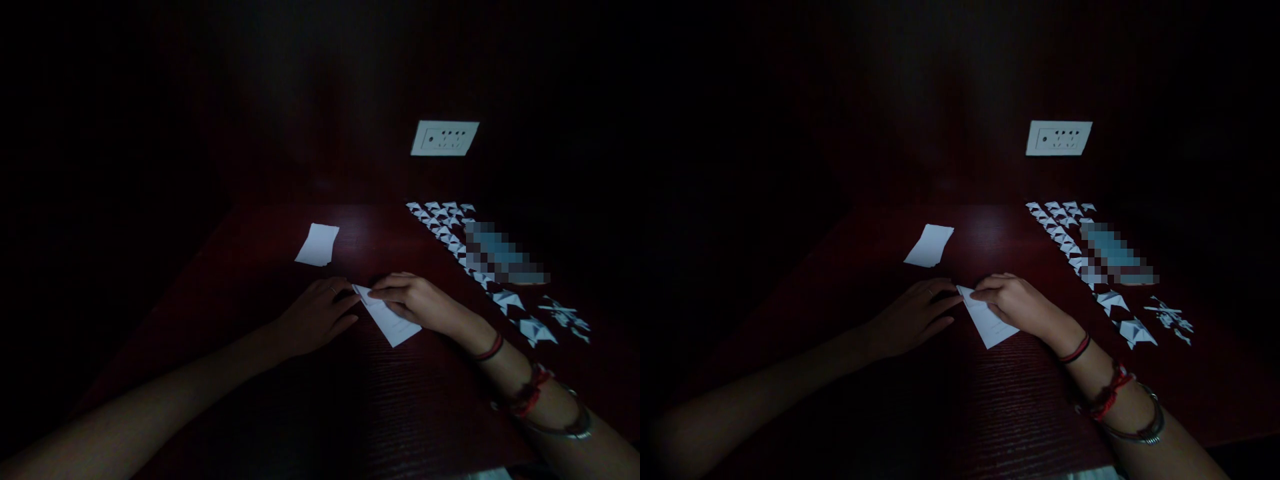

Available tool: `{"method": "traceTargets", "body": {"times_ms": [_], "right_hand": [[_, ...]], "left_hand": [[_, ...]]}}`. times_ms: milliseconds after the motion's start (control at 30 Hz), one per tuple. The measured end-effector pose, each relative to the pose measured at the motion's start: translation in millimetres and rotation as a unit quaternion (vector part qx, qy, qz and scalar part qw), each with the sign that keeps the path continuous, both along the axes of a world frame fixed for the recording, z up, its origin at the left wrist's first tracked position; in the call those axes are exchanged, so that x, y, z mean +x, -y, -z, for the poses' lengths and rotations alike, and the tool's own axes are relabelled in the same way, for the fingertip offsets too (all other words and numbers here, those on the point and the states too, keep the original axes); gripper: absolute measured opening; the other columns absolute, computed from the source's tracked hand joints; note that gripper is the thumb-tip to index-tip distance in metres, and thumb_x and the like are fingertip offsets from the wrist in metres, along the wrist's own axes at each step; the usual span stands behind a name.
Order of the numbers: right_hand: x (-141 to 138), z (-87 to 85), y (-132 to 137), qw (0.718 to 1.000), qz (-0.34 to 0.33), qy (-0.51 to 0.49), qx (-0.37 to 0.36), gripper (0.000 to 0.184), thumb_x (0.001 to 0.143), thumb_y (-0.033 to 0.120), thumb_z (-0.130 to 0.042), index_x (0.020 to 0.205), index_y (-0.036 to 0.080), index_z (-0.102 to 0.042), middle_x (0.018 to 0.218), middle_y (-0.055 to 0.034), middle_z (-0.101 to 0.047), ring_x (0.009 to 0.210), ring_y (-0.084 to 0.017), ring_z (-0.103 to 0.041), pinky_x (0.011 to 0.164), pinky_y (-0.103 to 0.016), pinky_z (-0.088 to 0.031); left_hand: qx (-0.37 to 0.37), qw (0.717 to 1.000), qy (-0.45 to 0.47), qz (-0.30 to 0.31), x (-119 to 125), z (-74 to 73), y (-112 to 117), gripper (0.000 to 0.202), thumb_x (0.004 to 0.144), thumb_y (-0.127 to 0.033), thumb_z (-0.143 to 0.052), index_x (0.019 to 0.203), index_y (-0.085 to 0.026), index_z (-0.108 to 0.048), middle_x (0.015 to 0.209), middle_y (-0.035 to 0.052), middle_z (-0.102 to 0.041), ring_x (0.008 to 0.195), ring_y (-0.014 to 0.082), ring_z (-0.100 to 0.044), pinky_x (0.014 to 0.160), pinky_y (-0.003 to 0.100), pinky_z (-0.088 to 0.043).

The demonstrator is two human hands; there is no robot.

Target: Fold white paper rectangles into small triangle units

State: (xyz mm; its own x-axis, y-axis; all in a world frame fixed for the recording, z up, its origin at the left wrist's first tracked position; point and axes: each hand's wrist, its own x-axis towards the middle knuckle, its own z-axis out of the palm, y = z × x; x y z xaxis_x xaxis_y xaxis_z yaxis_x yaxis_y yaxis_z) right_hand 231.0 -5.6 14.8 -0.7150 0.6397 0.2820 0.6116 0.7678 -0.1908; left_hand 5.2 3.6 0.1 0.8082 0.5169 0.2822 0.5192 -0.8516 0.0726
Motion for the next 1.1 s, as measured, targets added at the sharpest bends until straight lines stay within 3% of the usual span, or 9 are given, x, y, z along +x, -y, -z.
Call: {"method": "traceTargets", "body": {"times_ms": [333, 567, 800, 1100], "right_hand": [[-2.7, 0.5, 3.1, 0.999, -0.006, 0.050, 0.017, 0.030, 0.078, 0.011, -0.045, 0.105, 0.019, -0.057, 0.099, -0.0052, -0.056, 0.091, -0.018, -0.050, 0.082, -0.037, -0.042], [-0.3, 5.4, -0.6, 0.999, -0.039, -0.031, -0.021, 0.032, 0.077, 0.008, -0.044, 0.103, 0.018, -0.058, 0.100, -0.0050, -0.056, 0.091, -0.015, -0.051, 0.084, -0.032, -0.043], [1.2, 7.3, -1.4, 0.996, -0.042, -0.067, -0.045, 0.031, 0.076, 0.007, -0.045, 0.102, 0.017, -0.059, 0.101, -0.0059, -0.056, 0.093, -0.016, -0.051, 0.084, -0.033, -0.043], [4.1, 11.4, -3.1, 0.996, -0.049, -0.068, -0.044, 0.031, 0.078, 0.010, -0.045, 0.104, 0.019, -0.058, 0.102, -0.0052, -0.056, 0.094, -0.016, -0.050, 0.084, -0.033, -0.042]], "left_hand": [[-0.004, 1.000, 0.030, -0.004, 0.5, 0.0, 1.4, 0.029, 0.085, -0.027, -0.040, 0.111, -0.015, -0.043, 0.118, 0.0072, -0.041, 0.107, 0.0181, -0.040, 0.091, 0.035, -0.034], [0.009, 1.000, 0.002, 0.012, -1.3, 4.0, -0.1, 0.027, 0.086, -0.024, -0.038, 0.111, -0.018, -0.045, 0.119, 0.0049, -0.042, 0.106, 0.0172, -0.041, 0.089, 0.035, -0.034], [0.058, 0.998, -0.011, 0.023, 0.0, -1.4, 3.3, 0.023, 0.085, -0.022, -0.037, 0.100, -0.016, -0.054, 0.095, 0.0051, -0.052, 0.085, 0.0157, -0.049, 0.076, 0.032, -0.041], [0.069, 0.995, -0.065, 0.020, 2.3, -7.2, 6.1, 0.024, 0.081, -0.014, -0.038, 0.100, -0.013, -0.052, 0.092, 0.0071, -0.052, 0.083, 0.0177, -0.050, 0.073, 0.033, -0.041]]}}
